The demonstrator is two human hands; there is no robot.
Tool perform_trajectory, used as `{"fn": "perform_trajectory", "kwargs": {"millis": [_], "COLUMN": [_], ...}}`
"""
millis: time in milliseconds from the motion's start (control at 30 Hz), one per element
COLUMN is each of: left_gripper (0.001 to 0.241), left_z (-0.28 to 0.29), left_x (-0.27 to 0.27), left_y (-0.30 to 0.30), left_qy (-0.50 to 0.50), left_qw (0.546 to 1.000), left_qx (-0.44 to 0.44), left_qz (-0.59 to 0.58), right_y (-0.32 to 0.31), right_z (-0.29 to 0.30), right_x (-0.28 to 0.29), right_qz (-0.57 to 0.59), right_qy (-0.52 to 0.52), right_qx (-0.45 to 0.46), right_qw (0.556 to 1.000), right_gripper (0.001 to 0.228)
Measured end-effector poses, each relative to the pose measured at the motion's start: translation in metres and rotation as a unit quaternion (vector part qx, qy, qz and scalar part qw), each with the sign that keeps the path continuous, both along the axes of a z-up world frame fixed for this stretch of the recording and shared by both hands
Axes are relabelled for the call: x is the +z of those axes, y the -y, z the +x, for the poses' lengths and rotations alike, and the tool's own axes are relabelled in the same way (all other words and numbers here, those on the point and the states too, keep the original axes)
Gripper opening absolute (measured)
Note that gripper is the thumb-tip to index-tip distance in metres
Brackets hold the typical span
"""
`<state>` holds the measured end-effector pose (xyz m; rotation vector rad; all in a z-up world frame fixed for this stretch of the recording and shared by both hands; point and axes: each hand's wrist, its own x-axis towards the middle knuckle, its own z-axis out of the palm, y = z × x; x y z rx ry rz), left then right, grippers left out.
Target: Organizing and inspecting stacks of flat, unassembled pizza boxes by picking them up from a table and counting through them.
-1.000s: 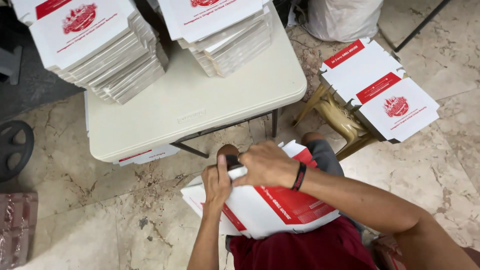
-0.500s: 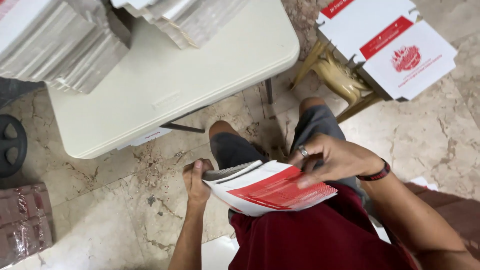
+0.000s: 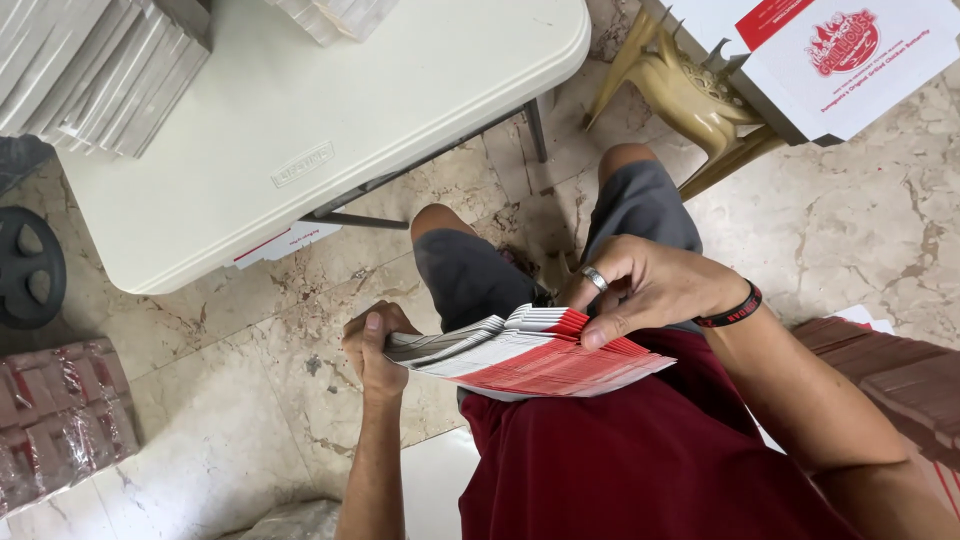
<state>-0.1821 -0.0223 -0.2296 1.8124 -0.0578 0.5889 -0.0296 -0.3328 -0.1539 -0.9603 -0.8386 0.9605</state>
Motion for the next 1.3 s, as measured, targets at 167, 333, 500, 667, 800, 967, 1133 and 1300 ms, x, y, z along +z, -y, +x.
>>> {"fn": "perform_trajectory", "kwargs": {"millis": [167,333,500,667,800,967,1133,1300], "left_gripper": [0.066,0.065,0.060,0.060,0.061,0.059,0.059,0.059], "left_z": [-0.001,0.001,0.001,0.005,0.005,0.004,0.005,0.010], "left_x": [0.004,0.004,-0.007,-0.006,-0.006,-0.007,-0.007,0.003], "left_y": [0.003,0.001,-0.003,-0.002,-0.002,-0.003,-0.003,0.005], "left_qy": [0.003,0.009,0.025,0.028,0.026,0.020,0.014,0.024], "left_qw": [1.000,1.000,1.000,1.000,1.000,1.000,1.000,0.999], "left_qx": [0.005,-0.004,-0.006,-0.008,-0.015,-0.015,-0.018,-0.015], "left_qz": [0.007,0.003,0.005,0.005,0.011,0.013,0.016,0.019], "right_y": [0.001,0.001,-0.004,-0.004,-0.002,-0.005,-0.004,-0.002], "right_z": [-0.007,-0.011,-0.005,-0.004,-0.002,0.001,-0.003,-0.016], "right_x": [-0.012,-0.020,-0.007,0.011,0.001,-0.010,-0.010,-0.014], "right_qz": [0.007,0.012,0.017,0.028,0.007,0.033,0.036,0.006], "right_qy": [-0.015,-0.030,0.161,0.159,0.189,0.172,0.184,0.244], "right_qx": [-0.011,-0.049,-0.183,-0.159,-0.156,-0.160,-0.171,-0.225], "right_qw": [1.000,0.998,0.970,0.974,0.969,0.971,0.967,0.943], "right_gripper": [0.026,0.034,0.028,0.043,0.048,0.044,0.042,0.033]}}
